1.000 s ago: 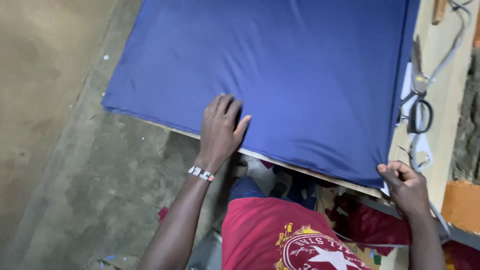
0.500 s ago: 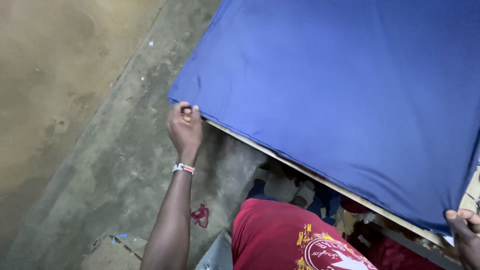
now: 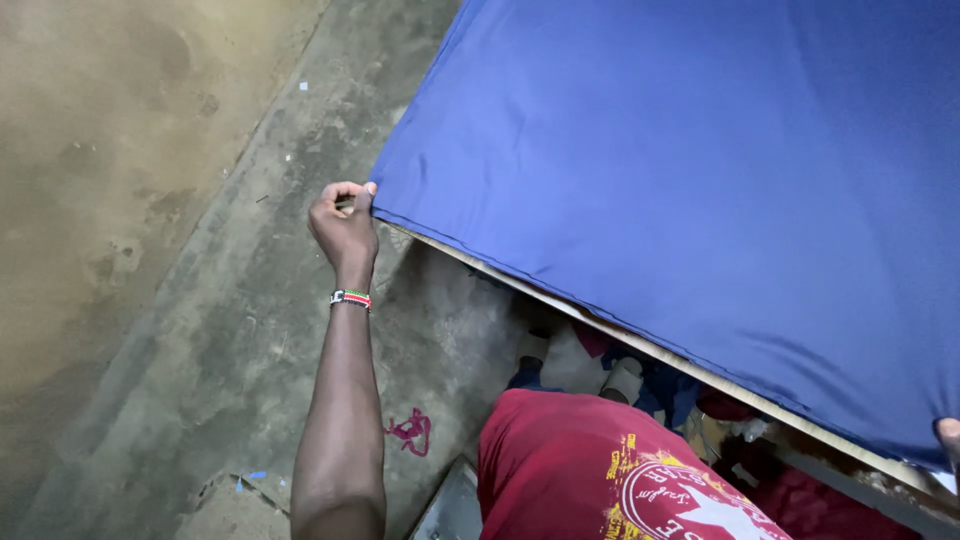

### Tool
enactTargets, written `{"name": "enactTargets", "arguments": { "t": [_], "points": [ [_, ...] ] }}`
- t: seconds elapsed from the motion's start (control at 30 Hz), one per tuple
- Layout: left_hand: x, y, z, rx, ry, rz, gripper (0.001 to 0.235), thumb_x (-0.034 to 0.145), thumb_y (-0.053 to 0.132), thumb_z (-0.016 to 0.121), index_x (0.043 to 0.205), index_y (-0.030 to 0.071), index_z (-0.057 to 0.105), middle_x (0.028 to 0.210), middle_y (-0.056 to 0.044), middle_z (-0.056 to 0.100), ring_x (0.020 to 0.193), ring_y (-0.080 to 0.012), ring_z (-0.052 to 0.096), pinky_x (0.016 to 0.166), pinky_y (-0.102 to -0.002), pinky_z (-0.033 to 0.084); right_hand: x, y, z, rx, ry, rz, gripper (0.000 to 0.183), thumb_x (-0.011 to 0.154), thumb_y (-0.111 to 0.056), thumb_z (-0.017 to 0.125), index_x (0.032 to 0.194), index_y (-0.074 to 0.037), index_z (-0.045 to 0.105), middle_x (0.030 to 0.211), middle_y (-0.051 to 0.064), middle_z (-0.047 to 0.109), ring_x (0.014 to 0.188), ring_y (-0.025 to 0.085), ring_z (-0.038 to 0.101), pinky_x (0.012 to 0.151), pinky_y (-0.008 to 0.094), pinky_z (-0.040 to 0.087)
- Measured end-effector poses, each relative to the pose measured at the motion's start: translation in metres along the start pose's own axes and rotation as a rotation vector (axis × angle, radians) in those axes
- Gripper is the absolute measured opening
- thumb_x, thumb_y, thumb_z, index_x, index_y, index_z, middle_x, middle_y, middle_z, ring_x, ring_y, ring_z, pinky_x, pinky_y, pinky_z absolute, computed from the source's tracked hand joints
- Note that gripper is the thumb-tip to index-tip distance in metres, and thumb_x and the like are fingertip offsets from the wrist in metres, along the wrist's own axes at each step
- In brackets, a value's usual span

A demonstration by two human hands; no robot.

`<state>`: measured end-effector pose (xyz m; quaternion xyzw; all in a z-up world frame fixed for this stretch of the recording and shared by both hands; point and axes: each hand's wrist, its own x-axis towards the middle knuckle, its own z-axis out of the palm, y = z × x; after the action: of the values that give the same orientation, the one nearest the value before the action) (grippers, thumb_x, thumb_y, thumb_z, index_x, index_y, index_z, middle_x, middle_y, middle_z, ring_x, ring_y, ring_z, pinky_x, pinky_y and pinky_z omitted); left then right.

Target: Unfolding, smoothing, and cutting a notch in a large piece of blue fabric on a cutting table

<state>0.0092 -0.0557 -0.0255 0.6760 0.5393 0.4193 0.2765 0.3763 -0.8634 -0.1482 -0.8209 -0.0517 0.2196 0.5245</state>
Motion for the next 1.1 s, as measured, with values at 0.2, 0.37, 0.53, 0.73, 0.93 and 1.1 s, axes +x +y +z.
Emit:
{"name": "enactTargets", "arguments": {
  "t": [0.2, 0.37, 0.53, 0.73, 0.93, 1.1],
  "points": [
    [0.003, 0.006, -0.007, 0.061, -0.049, 0.068, 0.014, 0.087, 0.02, 0.08, 0.077, 0.019, 0.069, 0.067, 0.002, 0.063, 0.054, -0.0147, 0.056, 0.058, -0.03, 0.046, 0.001, -0.003, -0.003, 0.011, -0.016, -0.023, 0.024, 0.119, -0.031, 0.058, 0.125, -0.01, 0.048, 0.125, 0.007, 0.055, 0.119, 0.027, 0.056, 0.106, 0.051, 0.043],
    [0.01, -0.001, -0.009, 0.066, -0.1, 0.079, 0.022, 0.092, 0.018, 0.08, 0.079, 0.016, 0.064, 0.065, 0.0, 0.063, 0.051, -0.0168, 0.065, 0.048, -0.033, 0.054, -0.01, -0.015, 0.002, 0.175, 0.066, 0.165, 0.013, 0.118, -0.034, 0.063, 0.112, -0.035, 0.052, 0.106, -0.01, 0.062, 0.09, 0.007, 0.061, 0.058, 0.031, 0.05],
    [0.016, 0.003, -0.01, -0.087, -0.114, -0.007, 0.019, 0.091, 0.007, 0.077, 0.08, 0.01, 0.062, 0.075, -0.006, 0.068, 0.059, -0.0132, 0.066, 0.046, -0.032, 0.067, -0.033, -0.069, 0.025, 0.129, 0.152, 0.092, 0.01, 0.109, -0.018, 0.069, 0.113, -0.014, 0.06, 0.093, -0.009, 0.054, 0.081, -0.001, 0.049, 0.075, 0.014, 0.04],
    [0.021, -0.005, -0.011, -0.025, -0.12, 0.025, 0.019, 0.093, 0.005, 0.08, 0.083, 0.009, 0.065, 0.08, -0.008, 0.068, 0.066, -0.0147, 0.069, 0.049, -0.037, 0.07, -0.04, -0.098, 0.032, 0.157, 0.118, 0.16, 0.015, 0.103, -0.018, 0.07, 0.108, -0.014, 0.056, 0.082, -0.01, 0.04, 0.073, 0.003, 0.036, 0.065, 0.02, 0.028],
    [0.02, 0.0, -0.013, -0.088, -0.153, -0.002, 0.019, 0.096, 0.0, 0.075, 0.084, 0.006, 0.062, 0.083, -0.007, 0.065, 0.073, -0.0122, 0.067, 0.058, -0.04, 0.074, -0.042, -0.097, 0.03, 0.184, 0.096, 0.133, 0.01, 0.101, -0.013, 0.071, 0.105, -0.014, 0.061, 0.101, -0.009, 0.053, 0.092, 0.004, 0.048, 0.085, 0.023, 0.037],
    [0.018, 0.007, -0.016, -0.075, -0.17, -0.032, 0.017, 0.098, 0.002, 0.074, 0.085, 0.004, 0.064, 0.084, -0.007, 0.066, 0.073, -0.0136, 0.068, 0.061, -0.04, 0.076, -0.055, -0.135, 0.045, 0.119, 0.127, 0.197, 0.014, 0.101, -0.02, 0.072, 0.103, -0.014, 0.06, 0.079, -0.009, 0.042, 0.058, 0.005, 0.03, 0.05, 0.025, 0.024]
  ]
}}
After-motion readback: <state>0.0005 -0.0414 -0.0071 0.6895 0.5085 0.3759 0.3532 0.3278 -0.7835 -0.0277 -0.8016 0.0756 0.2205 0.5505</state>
